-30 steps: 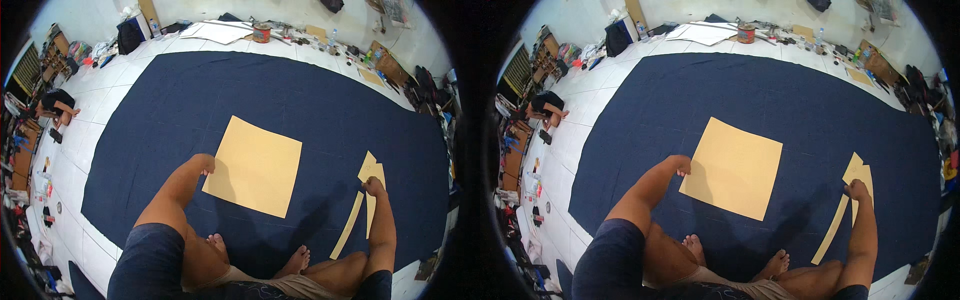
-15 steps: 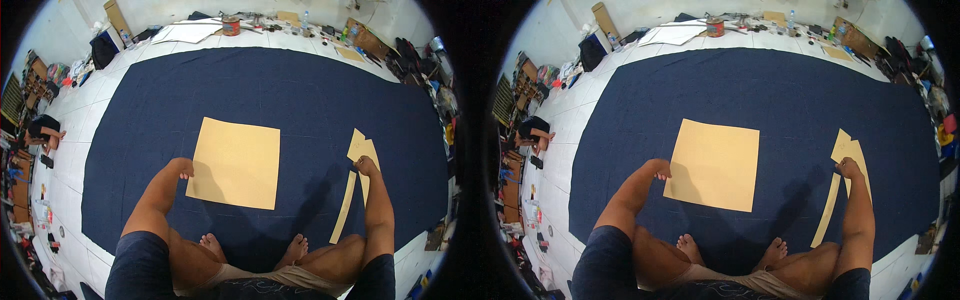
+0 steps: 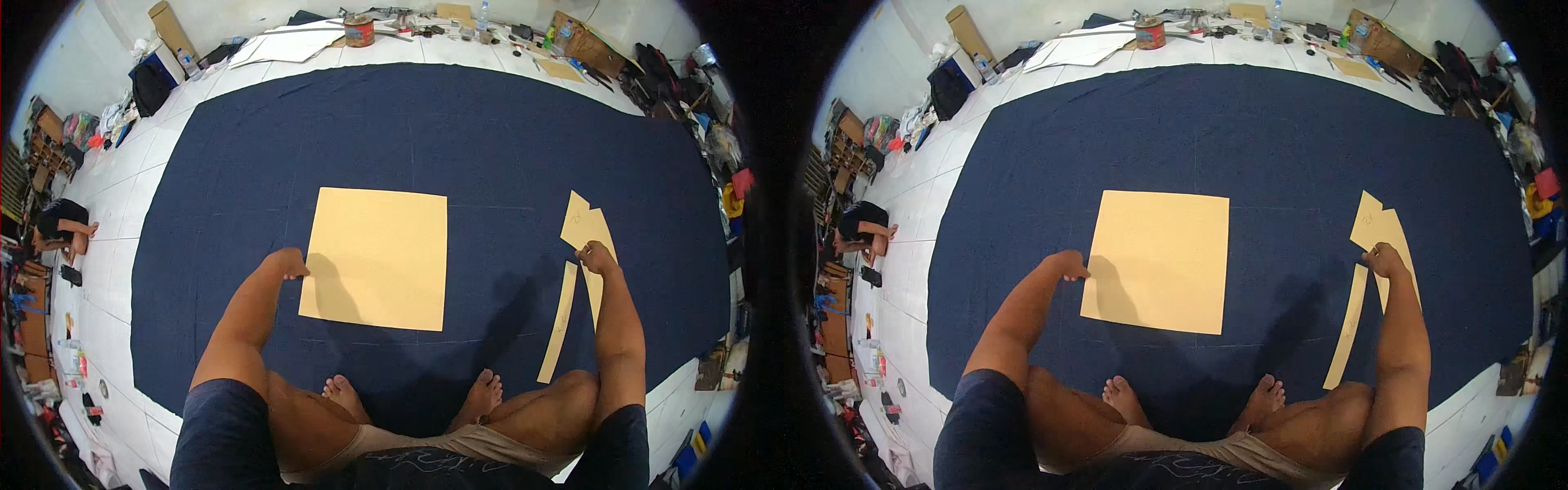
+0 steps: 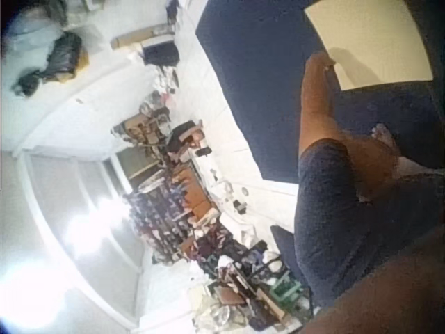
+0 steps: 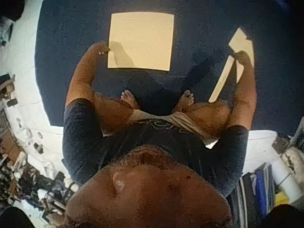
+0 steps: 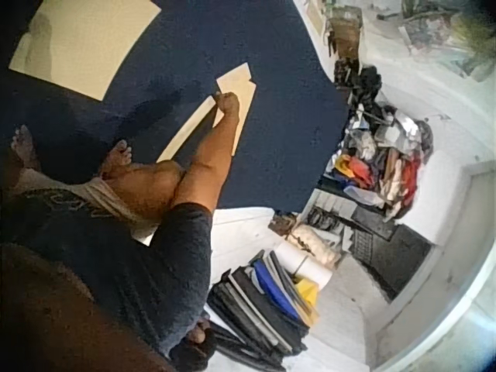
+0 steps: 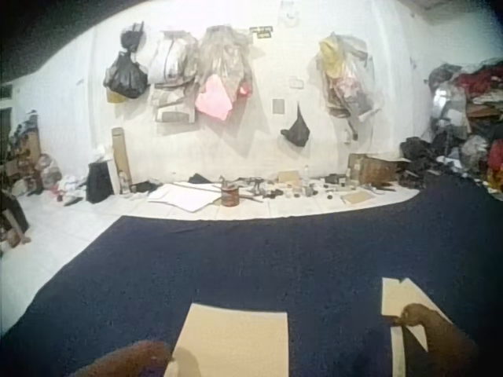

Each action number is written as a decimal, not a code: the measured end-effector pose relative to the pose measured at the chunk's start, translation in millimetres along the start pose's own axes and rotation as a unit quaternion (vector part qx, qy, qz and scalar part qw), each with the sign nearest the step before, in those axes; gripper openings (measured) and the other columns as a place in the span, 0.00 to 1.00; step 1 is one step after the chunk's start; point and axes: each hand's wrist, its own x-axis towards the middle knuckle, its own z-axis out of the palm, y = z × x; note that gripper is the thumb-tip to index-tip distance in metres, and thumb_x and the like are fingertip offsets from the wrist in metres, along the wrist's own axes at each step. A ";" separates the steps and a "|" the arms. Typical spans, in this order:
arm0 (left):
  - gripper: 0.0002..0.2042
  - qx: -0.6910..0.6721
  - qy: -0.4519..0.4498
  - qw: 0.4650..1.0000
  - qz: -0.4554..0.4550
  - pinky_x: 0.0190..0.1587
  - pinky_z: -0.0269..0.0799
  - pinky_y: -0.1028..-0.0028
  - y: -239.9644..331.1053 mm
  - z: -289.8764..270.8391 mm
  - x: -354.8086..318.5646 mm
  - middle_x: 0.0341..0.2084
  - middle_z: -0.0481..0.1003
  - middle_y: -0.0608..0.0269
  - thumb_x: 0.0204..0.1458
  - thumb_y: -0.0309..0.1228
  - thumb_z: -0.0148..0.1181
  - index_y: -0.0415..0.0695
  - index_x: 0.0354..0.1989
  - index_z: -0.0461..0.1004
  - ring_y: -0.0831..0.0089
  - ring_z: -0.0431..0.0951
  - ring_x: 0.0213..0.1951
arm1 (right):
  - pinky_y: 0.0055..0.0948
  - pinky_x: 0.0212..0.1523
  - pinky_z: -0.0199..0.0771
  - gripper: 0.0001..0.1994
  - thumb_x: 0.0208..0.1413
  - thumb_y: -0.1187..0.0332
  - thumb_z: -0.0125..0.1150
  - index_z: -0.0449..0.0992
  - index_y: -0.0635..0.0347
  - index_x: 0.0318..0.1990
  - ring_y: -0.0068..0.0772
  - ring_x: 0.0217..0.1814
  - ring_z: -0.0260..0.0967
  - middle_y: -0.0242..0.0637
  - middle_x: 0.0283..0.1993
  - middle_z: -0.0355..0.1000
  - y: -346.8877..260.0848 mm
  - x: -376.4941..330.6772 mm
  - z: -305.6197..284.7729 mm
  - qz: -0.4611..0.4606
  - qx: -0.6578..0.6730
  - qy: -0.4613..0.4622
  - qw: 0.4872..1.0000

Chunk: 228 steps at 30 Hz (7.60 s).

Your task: Placing paper garment patterns on a large piece of blue fabric and tracing their outlines with a pencil.

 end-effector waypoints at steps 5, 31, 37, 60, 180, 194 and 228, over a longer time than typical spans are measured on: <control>0.20 0.088 0.159 0.975 0.130 0.42 0.77 0.58 -14.4 10.9 21.6 0.35 0.82 0.44 0.49 0.44 0.65 0.35 0.36 0.83 0.51 0.83 0.38 | 0.38 0.41 0.75 0.16 0.57 0.58 0.67 0.76 0.65 0.33 0.38 0.35 0.76 0.44 0.31 0.78 -2.2 0.4 -3.0 -0.013 -0.019 -0.003 1.000; 0.21 0.012 0.181 0.976 0.122 0.47 0.77 0.56 23.0 0.7 -12.2 0.44 0.81 0.49 0.48 0.43 0.66 0.40 0.44 0.82 0.52 0.81 0.47 | 0.30 0.20 0.66 0.12 0.59 0.67 0.64 0.67 0.60 0.29 0.25 0.20 0.63 0.37 0.21 0.68 7.1 13.8 12.4 0.041 0.104 -0.068 0.991; 0.16 -0.046 0.229 0.962 0.142 0.44 0.77 0.57 14.1 13.5 16.9 0.39 0.83 0.51 0.44 0.38 0.69 0.45 0.40 0.84 0.51 0.83 0.42 | 0.44 0.57 0.71 0.31 0.54 0.51 0.64 0.75 0.76 0.52 0.58 0.59 0.72 0.62 0.53 0.75 34.6 18.0 -8.2 -0.018 -0.071 -0.033 0.997; 0.20 0.132 0.108 0.975 0.143 0.51 0.75 0.55 18.0 -2.9 -26.9 0.43 0.79 0.41 0.55 0.43 0.57 0.38 0.42 0.81 0.46 0.80 0.46 | 0.42 0.49 0.74 0.19 0.53 0.53 0.68 0.79 0.63 0.36 0.47 0.44 0.77 0.51 0.38 0.79 -33.6 -12.4 -8.2 -0.004 -0.006 -0.017 1.000; 0.23 0.030 0.150 0.965 0.213 0.50 0.76 0.61 51.4 23.6 -14.3 0.43 0.81 0.46 0.50 0.42 0.67 0.36 0.49 0.77 0.53 0.81 0.47 | 0.44 0.56 0.73 0.25 0.55 0.49 0.64 0.80 0.65 0.47 0.54 0.55 0.74 0.52 0.50 0.78 -20.8 9.5 13.2 -0.013 -0.032 -0.038 0.999; 0.22 0.026 0.155 0.964 0.216 0.51 0.76 0.61 58.3 23.1 -13.1 0.42 0.81 0.45 0.49 0.42 0.67 0.38 0.48 0.78 0.52 0.81 0.47 | 0.44 0.53 0.74 0.24 0.53 0.49 0.67 0.80 0.63 0.45 0.52 0.52 0.76 0.52 0.47 0.79 -20.2 7.1 13.1 0.003 -0.045 -0.038 0.998; 0.24 -0.001 0.186 0.971 0.148 0.53 0.74 0.58 -3.3 17.6 7.3 0.45 0.79 0.43 0.49 0.44 0.67 0.38 0.48 0.78 0.51 0.79 0.51 | 0.34 0.32 0.74 0.23 0.56 0.51 0.64 0.79 0.67 0.43 0.34 0.31 0.75 0.43 0.35 0.79 40.5 -27.4 4.8 0.103 0.083 -0.045 0.990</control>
